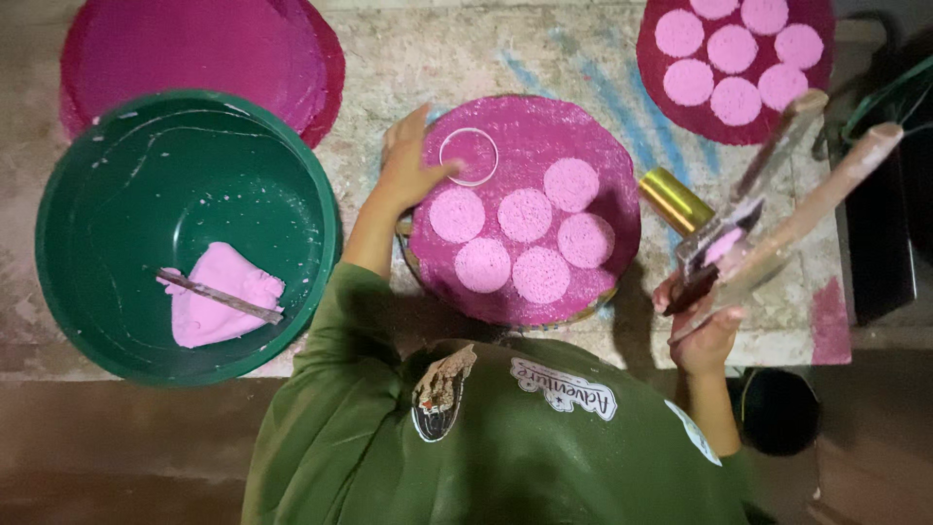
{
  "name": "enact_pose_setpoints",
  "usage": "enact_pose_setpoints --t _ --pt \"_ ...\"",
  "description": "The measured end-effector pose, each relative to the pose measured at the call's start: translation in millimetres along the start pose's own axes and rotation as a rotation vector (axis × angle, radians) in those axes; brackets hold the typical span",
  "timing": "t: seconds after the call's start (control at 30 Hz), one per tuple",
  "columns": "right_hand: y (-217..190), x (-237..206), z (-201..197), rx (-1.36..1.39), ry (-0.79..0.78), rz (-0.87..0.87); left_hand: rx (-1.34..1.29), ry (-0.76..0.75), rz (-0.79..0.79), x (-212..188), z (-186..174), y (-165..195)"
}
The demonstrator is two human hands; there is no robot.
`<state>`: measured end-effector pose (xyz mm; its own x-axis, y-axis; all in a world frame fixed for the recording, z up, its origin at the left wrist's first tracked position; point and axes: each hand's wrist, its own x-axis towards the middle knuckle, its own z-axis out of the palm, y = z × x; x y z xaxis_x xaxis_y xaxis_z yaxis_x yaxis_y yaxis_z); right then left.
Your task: The person scoops pink dough from a green basin into a wooden hand press, squeezes the press to extrude a round dough disc onto a pink tray, and repeats the cycle, occasionally rearranging the discs and covering a filled tray with a woven bamboo lid.
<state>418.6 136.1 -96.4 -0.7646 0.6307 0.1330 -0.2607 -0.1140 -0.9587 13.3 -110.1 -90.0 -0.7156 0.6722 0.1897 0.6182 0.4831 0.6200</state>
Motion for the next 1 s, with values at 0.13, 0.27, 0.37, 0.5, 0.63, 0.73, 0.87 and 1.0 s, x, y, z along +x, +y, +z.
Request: enact_pose_setpoints --t 0.13,0.27,0.37,0.5,0.63,0.73,0.87,1.0 --pt "-5 2 10 0.049 0.005 0.026 -0.484 0.064 -0.426 -25 16 -25" --pt "-6 5 14 0.098 -0.02 0.053 -1.117 0.161 -0.574 -86 60 -9" --pt "-4 7 18 0.158 -0.043 0.092 -1.088 0.195 -0.507 -133 70 20" --pt "-2 8 26 0.159 -0.087 0.127 -0.246 0.279 -0.217 -155 58 50" --pt "1 8 34 0.136 -0.154 0.139 0.45 0.21 0.044 -144 48 56" --pt "7 4 34 0.138 -0.176 0.133 0.085 0.195 -0.151 -131 54 45" --pt "15 -2 26 0.112 -0.201 0.106 -0.972 0.081 -0.686 -135 72 25" --pt "17 -5 21 0.172 -0.177 0.118 -1.179 0.023 -0.825 -164 89 24"
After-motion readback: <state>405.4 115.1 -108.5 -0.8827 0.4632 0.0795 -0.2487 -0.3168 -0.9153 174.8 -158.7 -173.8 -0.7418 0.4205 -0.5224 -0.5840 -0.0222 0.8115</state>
